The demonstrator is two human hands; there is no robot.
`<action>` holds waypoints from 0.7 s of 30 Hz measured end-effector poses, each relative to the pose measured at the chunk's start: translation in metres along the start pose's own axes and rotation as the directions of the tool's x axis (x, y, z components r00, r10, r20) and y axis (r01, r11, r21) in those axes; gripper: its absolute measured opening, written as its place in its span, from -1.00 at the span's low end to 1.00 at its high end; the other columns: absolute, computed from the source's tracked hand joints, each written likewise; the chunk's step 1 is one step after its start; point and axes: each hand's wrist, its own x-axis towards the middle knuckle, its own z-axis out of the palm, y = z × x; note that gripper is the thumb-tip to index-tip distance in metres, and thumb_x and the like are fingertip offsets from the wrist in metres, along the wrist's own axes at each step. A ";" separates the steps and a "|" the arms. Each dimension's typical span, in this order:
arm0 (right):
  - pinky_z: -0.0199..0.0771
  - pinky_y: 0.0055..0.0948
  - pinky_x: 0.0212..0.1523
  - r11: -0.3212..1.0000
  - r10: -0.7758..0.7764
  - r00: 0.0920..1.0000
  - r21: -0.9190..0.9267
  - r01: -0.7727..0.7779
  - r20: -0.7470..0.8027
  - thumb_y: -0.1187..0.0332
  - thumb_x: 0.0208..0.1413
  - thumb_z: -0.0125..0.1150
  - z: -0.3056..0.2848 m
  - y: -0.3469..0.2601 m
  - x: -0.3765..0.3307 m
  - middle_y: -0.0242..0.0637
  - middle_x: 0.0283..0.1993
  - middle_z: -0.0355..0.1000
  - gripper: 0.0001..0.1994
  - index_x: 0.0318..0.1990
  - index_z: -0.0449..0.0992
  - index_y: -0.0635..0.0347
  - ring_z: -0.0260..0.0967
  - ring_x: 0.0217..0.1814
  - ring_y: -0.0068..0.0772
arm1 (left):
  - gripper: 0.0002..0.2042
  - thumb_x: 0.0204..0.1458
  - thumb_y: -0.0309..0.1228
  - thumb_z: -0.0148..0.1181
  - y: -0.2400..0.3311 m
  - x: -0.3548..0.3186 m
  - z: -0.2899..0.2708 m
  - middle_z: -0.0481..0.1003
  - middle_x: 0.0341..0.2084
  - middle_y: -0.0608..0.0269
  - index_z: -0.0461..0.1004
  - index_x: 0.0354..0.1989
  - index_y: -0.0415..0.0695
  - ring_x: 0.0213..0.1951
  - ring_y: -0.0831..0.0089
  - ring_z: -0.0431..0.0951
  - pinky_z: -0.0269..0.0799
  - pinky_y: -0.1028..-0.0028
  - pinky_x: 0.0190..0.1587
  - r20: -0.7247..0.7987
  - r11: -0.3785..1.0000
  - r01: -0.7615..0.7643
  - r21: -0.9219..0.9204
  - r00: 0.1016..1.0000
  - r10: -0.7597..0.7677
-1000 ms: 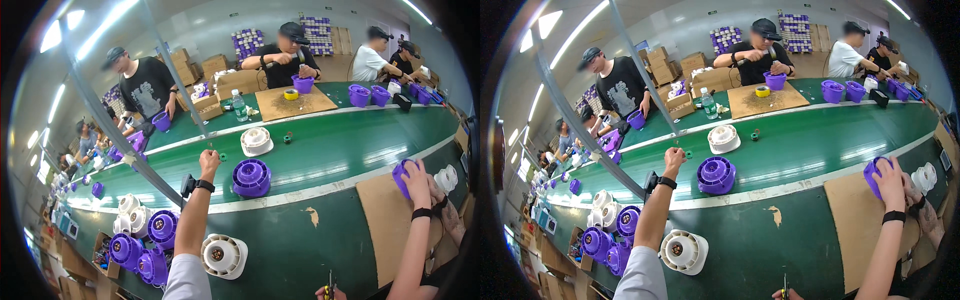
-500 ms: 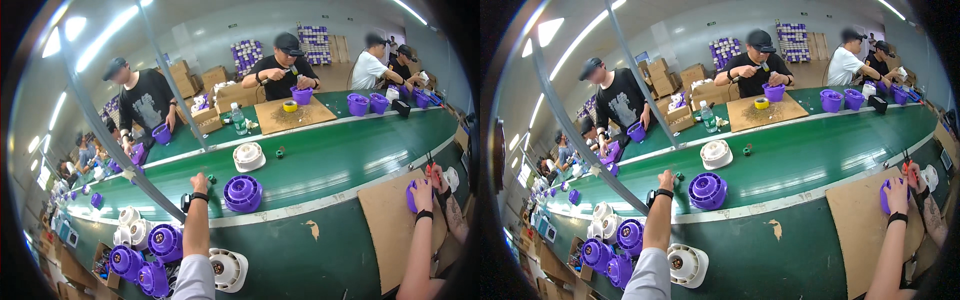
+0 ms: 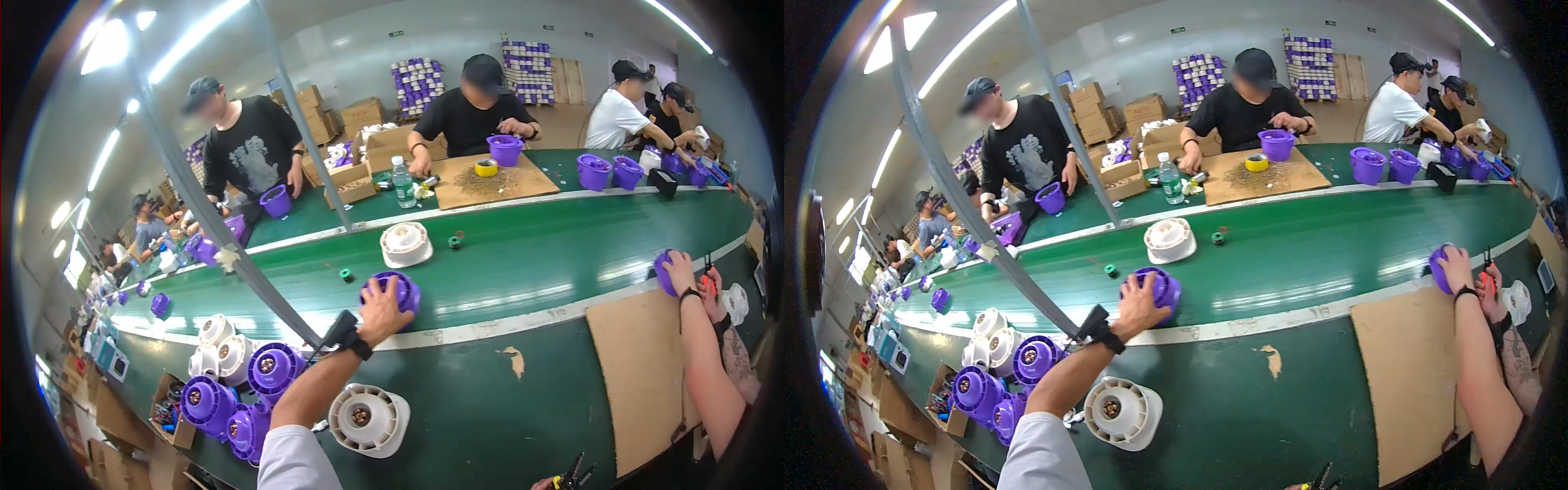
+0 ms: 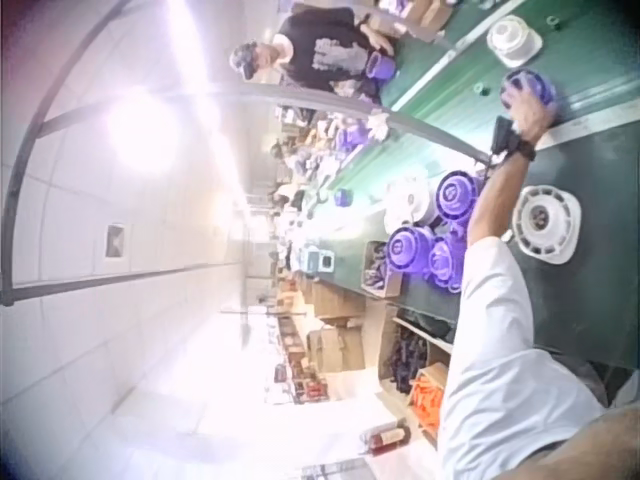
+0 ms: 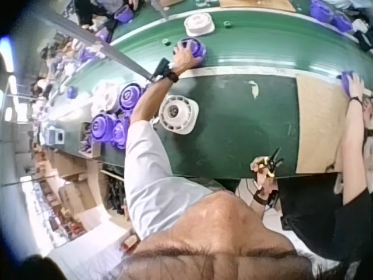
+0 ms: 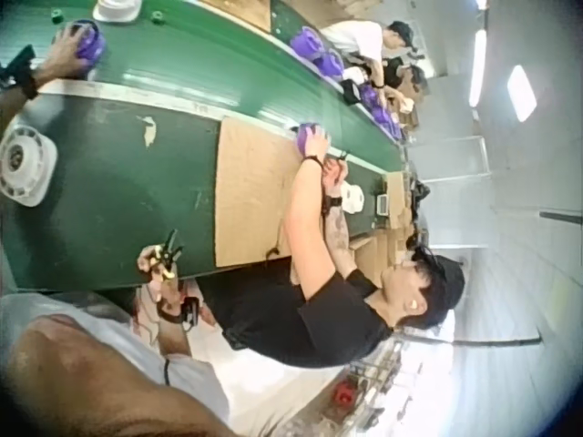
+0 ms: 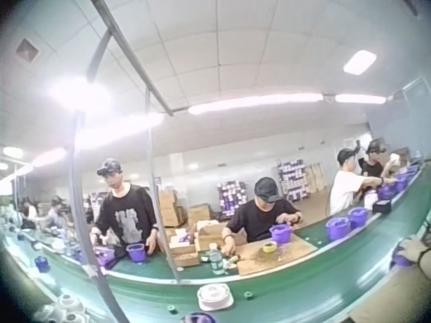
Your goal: Assembling internal wiring and components into plastic housings on a factory assembly line.
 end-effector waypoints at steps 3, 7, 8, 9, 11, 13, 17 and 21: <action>0.17 -0.19 0.23 0.997 -0.047 0.998 0.056 0.049 -0.034 0.27 0.09 0.09 0.017 0.007 0.027 -0.28 0.05 0.41 -0.77 -0.13 0.55 0.08 0.25 0.18 -0.19 | -0.10 -0.27 -0.12 0.43 -0.025 0.009 -0.005 0.02 0.26 -0.33 0.11 0.33 0.07 0.20 -0.38 0.15 0.39 -0.17 0.04 -0.026 0.994 0.111 -0.003 0.993 -0.111; 0.20 -0.21 0.21 0.990 -0.091 0.992 0.098 0.099 -0.088 0.26 0.07 0.12 0.023 0.019 0.052 -0.27 0.05 0.41 -0.75 -0.12 0.54 0.10 0.26 0.16 -0.16 | -0.03 -0.28 -0.16 0.48 -0.071 0.046 0.003 -0.05 0.30 -0.33 0.03 0.36 0.15 0.28 -0.37 0.04 0.33 -0.20 0.11 -0.029 0.953 0.297 -0.058 0.954 -0.299; 0.19 -0.22 0.22 0.955 0.008 0.996 0.296 0.019 -0.089 0.25 0.08 0.10 0.026 0.012 0.062 -0.28 0.06 0.40 -0.76 -0.14 0.55 0.07 0.26 0.17 -0.18 | -0.01 -0.29 -0.17 0.50 -0.084 0.052 0.005 -0.08 0.32 -0.33 0.00 0.37 0.12 0.30 -0.35 0.01 0.32 -0.20 0.13 -0.062 0.940 0.334 -0.067 0.939 -0.338; 0.17 -0.23 0.23 0.876 0.106 0.992 0.479 -0.059 -0.071 0.25 0.09 0.08 0.028 0.005 0.071 -0.28 0.08 0.39 -0.77 -0.16 0.57 0.03 0.26 0.19 -0.21 | -0.01 -0.29 -0.17 0.50 -0.097 0.060 0.007 -0.08 0.32 -0.33 0.00 0.37 0.12 0.30 -0.35 0.01 0.32 -0.20 0.13 -0.066 0.942 0.328 -0.065 0.941 -0.332; 0.16 -0.22 0.24 0.906 0.082 0.991 0.422 -0.032 -0.102 0.25 0.09 0.09 0.031 -0.020 0.096 -0.27 0.08 0.38 -0.78 -0.17 0.57 0.02 0.24 0.20 -0.22 | 0.04 -0.29 -0.21 0.53 -0.124 0.069 0.008 -0.11 0.34 -0.32 -0.06 0.39 0.06 0.33 -0.30 -0.02 0.29 -0.23 0.13 -0.182 0.902 0.415 -0.115 0.884 -0.430; 0.14 -0.21 0.26 0.949 0.015 0.991 0.313 0.028 -0.133 0.25 0.08 0.09 0.038 -0.027 0.114 -0.26 0.09 0.36 -0.80 -0.19 0.58 -0.01 0.22 0.24 -0.23 | 0.09 -0.28 -0.22 0.54 -0.143 0.077 0.008 -0.08 0.32 -0.38 -0.14 0.39 -0.12 0.33 -0.32 -0.02 0.17 -0.13 0.27 -0.233 0.898 0.424 -0.115 0.867 -0.440; 0.19 -0.24 0.25 0.982 -0.167 0.948 0.044 0.185 -0.270 0.31 0.03 0.09 0.058 0.013 0.115 -0.28 0.08 0.32 -0.83 -0.24 0.58 -0.04 0.15 0.30 -0.23 | 0.08 -0.26 -0.21 0.53 -0.153 0.113 0.032 -0.12 0.33 -0.43 -0.13 0.36 -0.28 0.35 -0.34 -0.07 -0.02 0.02 0.39 -0.252 0.924 0.358 -0.136 0.889 -0.382; 0.32 -0.31 0.15 0.986 -0.139 0.938 0.042 0.160 -0.317 0.34 0.01 0.12 0.037 0.004 0.139 -0.22 0.00 0.28 -0.81 -0.20 0.52 0.05 0.19 0.23 -0.19 | 0.06 -0.22 -0.15 0.50 -0.163 0.131 0.036 -0.19 0.36 -0.42 -0.10 0.36 -0.30 0.37 -0.38 -0.14 -0.07 0.01 0.40 -0.235 0.906 0.393 -0.154 0.877 -0.420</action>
